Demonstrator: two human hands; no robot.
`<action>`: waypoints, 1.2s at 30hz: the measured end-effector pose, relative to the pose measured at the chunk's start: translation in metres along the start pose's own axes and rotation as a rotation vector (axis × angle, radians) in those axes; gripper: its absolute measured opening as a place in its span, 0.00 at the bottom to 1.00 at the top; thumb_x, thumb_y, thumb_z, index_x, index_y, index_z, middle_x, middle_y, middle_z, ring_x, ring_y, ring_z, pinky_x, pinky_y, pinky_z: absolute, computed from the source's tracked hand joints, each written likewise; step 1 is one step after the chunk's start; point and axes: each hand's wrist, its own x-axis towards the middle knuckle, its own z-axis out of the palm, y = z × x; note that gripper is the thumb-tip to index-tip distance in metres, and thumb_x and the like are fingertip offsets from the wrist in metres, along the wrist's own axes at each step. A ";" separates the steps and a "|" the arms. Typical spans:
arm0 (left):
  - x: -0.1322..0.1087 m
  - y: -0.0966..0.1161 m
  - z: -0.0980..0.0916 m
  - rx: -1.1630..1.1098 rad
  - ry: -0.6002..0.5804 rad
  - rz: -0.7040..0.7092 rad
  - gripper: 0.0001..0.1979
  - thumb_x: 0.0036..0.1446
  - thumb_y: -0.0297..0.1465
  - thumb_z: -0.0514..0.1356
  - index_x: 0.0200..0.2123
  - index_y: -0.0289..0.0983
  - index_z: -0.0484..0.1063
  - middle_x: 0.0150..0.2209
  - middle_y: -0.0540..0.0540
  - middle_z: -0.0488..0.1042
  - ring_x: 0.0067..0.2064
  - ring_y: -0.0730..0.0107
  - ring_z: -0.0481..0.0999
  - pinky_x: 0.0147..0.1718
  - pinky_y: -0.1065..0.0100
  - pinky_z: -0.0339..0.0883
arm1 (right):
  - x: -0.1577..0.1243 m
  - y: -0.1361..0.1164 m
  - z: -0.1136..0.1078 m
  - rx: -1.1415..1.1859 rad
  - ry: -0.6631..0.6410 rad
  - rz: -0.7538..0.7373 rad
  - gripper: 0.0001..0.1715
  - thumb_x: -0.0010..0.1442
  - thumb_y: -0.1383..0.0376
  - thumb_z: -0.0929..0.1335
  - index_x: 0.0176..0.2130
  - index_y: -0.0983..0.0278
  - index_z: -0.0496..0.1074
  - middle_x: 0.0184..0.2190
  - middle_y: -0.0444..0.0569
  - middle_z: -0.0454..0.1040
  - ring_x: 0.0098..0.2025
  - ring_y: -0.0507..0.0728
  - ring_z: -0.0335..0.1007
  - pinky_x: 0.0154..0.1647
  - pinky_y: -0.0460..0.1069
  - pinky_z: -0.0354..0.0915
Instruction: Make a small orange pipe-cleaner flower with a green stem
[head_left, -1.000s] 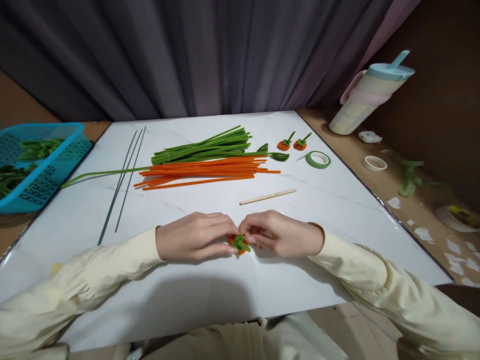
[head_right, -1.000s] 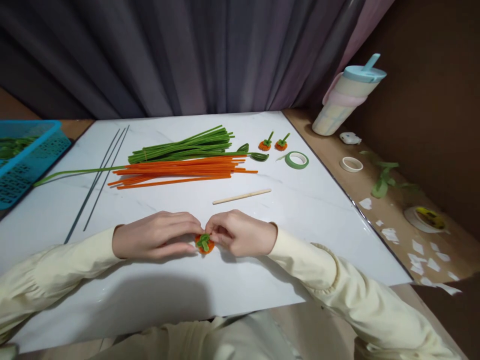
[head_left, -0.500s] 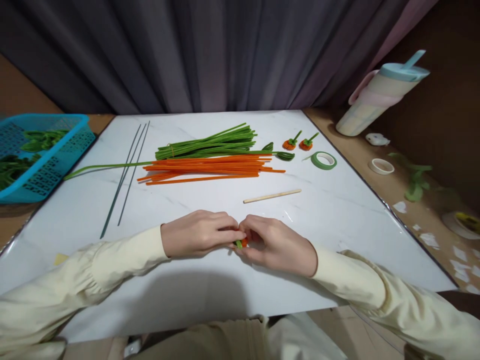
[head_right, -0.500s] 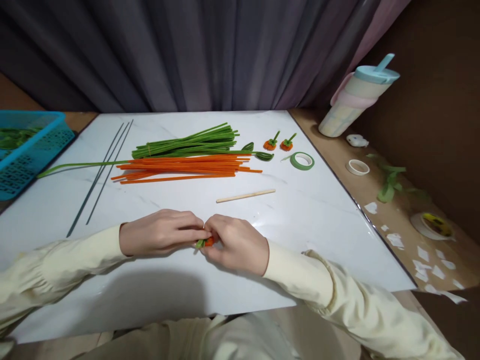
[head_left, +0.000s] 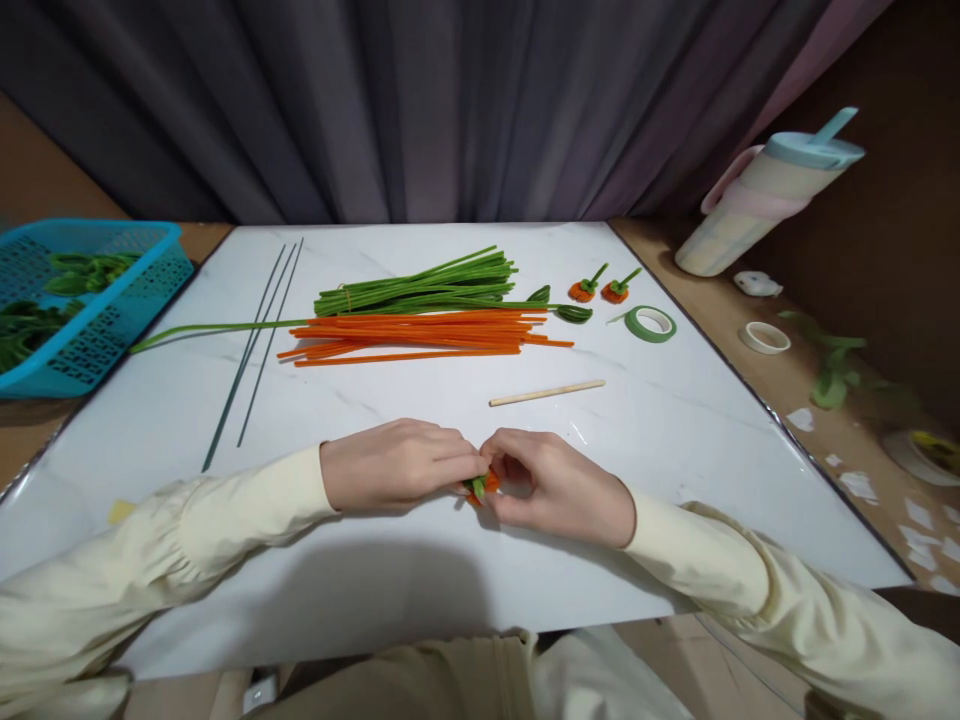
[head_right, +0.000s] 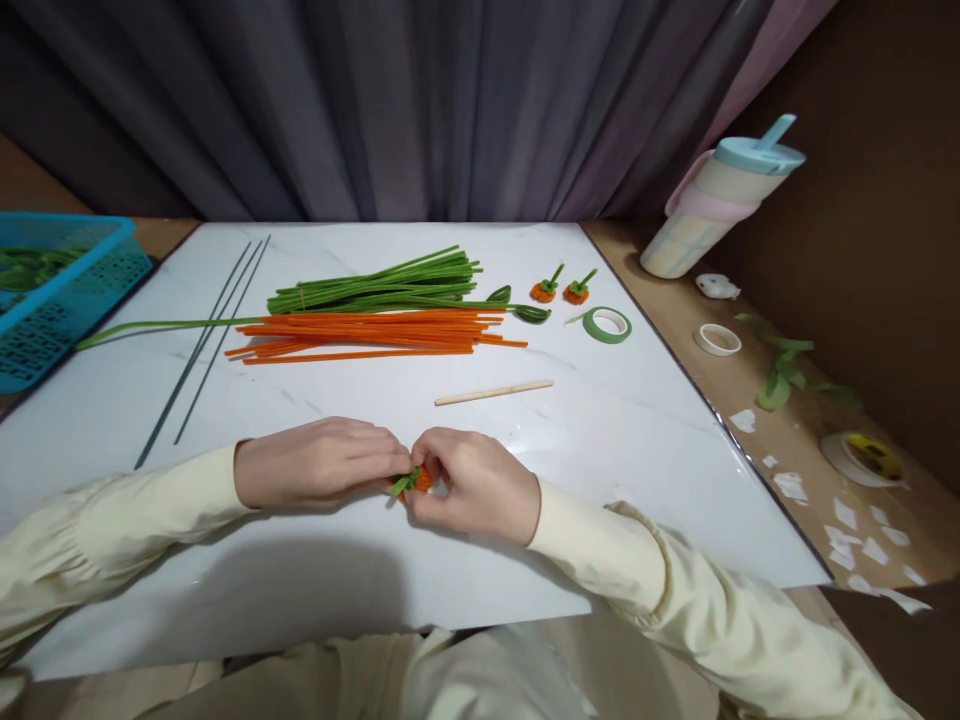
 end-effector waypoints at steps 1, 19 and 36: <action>0.000 0.001 0.000 0.000 -0.006 -0.006 0.11 0.63 0.26 0.45 0.42 0.33 0.65 0.34 0.42 0.72 0.36 0.66 0.69 0.34 0.67 0.63 | 0.000 0.000 0.000 -0.003 0.006 -0.006 0.08 0.46 0.70 0.69 0.30 0.66 0.67 0.23 0.41 0.65 0.23 0.47 0.58 0.25 0.43 0.55; 0.001 0.005 -0.001 -0.333 0.155 -0.223 0.07 0.61 0.28 0.51 0.38 0.34 0.67 0.35 0.44 0.71 0.38 0.68 0.69 0.38 0.69 0.63 | -0.005 0.012 0.000 -0.140 0.102 -0.285 0.07 0.58 0.68 0.64 0.28 0.66 0.65 0.21 0.42 0.64 0.21 0.48 0.57 0.22 0.43 0.53; 0.001 -0.001 -0.005 -0.347 0.088 -0.170 0.12 0.63 0.28 0.48 0.44 0.34 0.69 0.39 0.42 0.72 0.40 0.68 0.69 0.40 0.68 0.63 | -0.001 0.017 -0.013 -0.104 0.000 -0.333 0.08 0.60 0.65 0.63 0.34 0.67 0.69 0.25 0.47 0.72 0.22 0.48 0.63 0.25 0.44 0.61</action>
